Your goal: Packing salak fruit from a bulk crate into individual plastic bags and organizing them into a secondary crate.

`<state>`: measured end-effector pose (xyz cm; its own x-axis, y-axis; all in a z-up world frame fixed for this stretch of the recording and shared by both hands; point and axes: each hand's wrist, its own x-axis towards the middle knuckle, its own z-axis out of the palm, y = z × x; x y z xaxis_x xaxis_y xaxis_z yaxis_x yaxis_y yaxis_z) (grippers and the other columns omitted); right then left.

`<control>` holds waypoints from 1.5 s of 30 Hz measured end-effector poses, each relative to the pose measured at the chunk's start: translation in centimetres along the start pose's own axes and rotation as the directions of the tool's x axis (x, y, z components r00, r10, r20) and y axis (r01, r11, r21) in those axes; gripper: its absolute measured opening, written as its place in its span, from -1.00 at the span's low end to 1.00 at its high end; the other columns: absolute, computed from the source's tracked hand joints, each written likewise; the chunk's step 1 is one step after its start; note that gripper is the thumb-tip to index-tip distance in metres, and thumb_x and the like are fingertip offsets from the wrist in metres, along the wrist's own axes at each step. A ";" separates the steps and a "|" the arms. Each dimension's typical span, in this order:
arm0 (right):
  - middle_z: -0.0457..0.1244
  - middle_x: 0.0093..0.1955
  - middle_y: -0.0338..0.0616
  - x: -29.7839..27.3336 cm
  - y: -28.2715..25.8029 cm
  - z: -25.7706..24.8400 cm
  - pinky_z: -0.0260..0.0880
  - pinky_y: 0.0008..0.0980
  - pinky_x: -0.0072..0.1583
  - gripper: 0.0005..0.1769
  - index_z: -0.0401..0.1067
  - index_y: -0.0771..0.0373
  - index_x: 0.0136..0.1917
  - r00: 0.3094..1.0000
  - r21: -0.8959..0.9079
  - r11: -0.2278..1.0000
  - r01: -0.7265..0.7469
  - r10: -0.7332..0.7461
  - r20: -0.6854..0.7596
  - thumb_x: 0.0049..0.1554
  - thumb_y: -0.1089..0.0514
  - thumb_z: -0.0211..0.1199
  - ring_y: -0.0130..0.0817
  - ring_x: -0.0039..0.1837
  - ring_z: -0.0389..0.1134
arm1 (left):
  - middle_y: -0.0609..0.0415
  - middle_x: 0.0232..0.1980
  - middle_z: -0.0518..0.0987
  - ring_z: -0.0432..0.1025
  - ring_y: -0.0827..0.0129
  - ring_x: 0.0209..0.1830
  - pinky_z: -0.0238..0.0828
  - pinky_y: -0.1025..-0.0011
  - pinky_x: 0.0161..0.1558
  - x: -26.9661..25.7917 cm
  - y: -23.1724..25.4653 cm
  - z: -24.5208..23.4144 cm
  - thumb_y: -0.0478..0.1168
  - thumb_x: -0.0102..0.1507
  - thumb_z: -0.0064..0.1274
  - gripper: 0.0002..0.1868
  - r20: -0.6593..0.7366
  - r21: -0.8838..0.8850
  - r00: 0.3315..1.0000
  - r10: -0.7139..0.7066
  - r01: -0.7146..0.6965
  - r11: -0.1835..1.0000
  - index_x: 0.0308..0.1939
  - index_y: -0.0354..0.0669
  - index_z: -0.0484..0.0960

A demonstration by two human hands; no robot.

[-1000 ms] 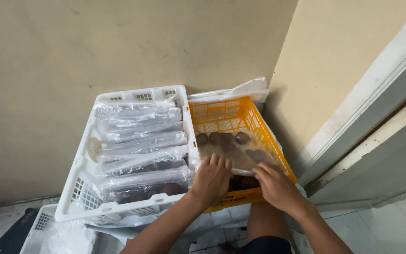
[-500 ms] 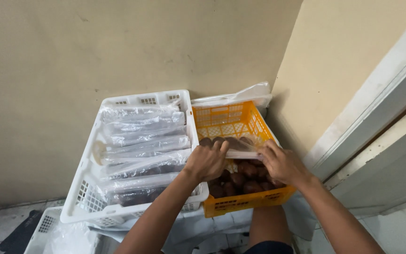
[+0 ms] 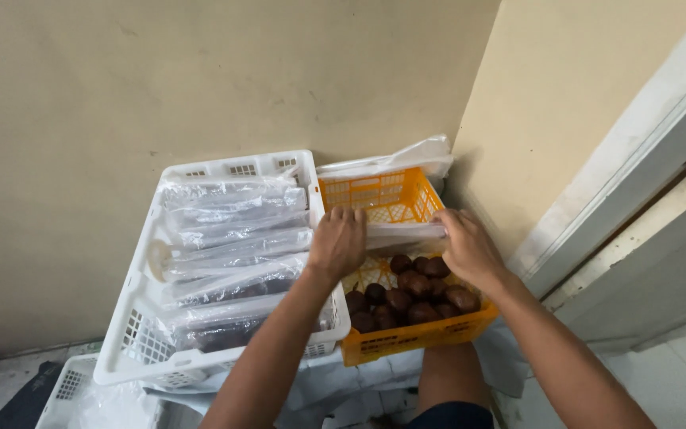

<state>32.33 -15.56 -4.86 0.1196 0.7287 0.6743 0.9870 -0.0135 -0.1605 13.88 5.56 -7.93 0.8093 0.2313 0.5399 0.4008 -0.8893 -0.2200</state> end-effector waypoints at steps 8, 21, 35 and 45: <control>0.37 -0.02 0.01 -0.9 0.8 1.2 0.49 0.06 -0.01 -0.50 0.31 0.02 0.29 0.984 -0.094 0.995 0.031 -0.014 0.179 0.12 0.32 -0.07 0.17 -0.03 0.45 | -0.09 -0.19 0.57 0.47 -0.01 -0.08 0.34 0.17 -0.06 -0.6 -3.1 1.1 -0.23 0.15 -0.25 -0.64 0.026 -0.111 0.998 0.054 -0.051 0.993 -0.05 -0.23 0.53; 0.41 -0.03 0.21 0.8 2.0 -0.4 0.40 0.23 0.11 -0.55 0.33 0.00 0.20 0.897 0.086 0.965 -0.247 0.194 0.398 0.09 0.30 -0.13 0.33 0.11 0.40 | -0.08 0.07 0.48 0.36 -0.02 0.17 0.28 0.13 0.14 1.4 2.1 -8.5 -0.08 0.12 -0.13 -0.52 -0.175 -0.261 0.982 0.067 -0.111 0.959 0.10 -0.13 0.53; 0.26 0.03 -0.01 -0.4 3.1 -1.0 0.38 0.02 0.07 -0.71 0.27 0.14 0.14 0.968 -0.173 0.975 0.138 -0.096 0.230 0.13 0.19 0.11 0.12 0.07 0.38 | -0.20 -0.07 0.64 0.60 -0.17 -0.04 0.50 -0.11 -0.02 2.7 3.3 -6.1 0.27 0.20 -0.24 -0.38 0.474 -0.327 0.880 0.031 0.143 0.934 0.08 -0.13 0.32; 0.27 -0.08 -0.21 0.1 5.0 2.8 0.37 -0.26 0.13 -0.58 0.40 0.17 0.05 0.994 -0.210 0.972 0.104 -0.094 0.059 -0.03 0.47 0.00 -0.13 0.08 0.34 | -0.03 -0.14 0.52 0.36 0.05 0.00 0.21 0.20 -0.08 2.4 3.3 -1.1 -0.16 0.23 -0.19 -0.78 -0.086 0.004 0.992 0.093 -0.093 0.996 -0.19 -0.06 0.57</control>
<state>37.02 -13.67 -7.59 0.0198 0.7661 0.6424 0.9945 -0.0810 0.0660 16.68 2.75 -6.42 0.8031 0.1123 0.5851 0.3250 -0.9056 -0.2724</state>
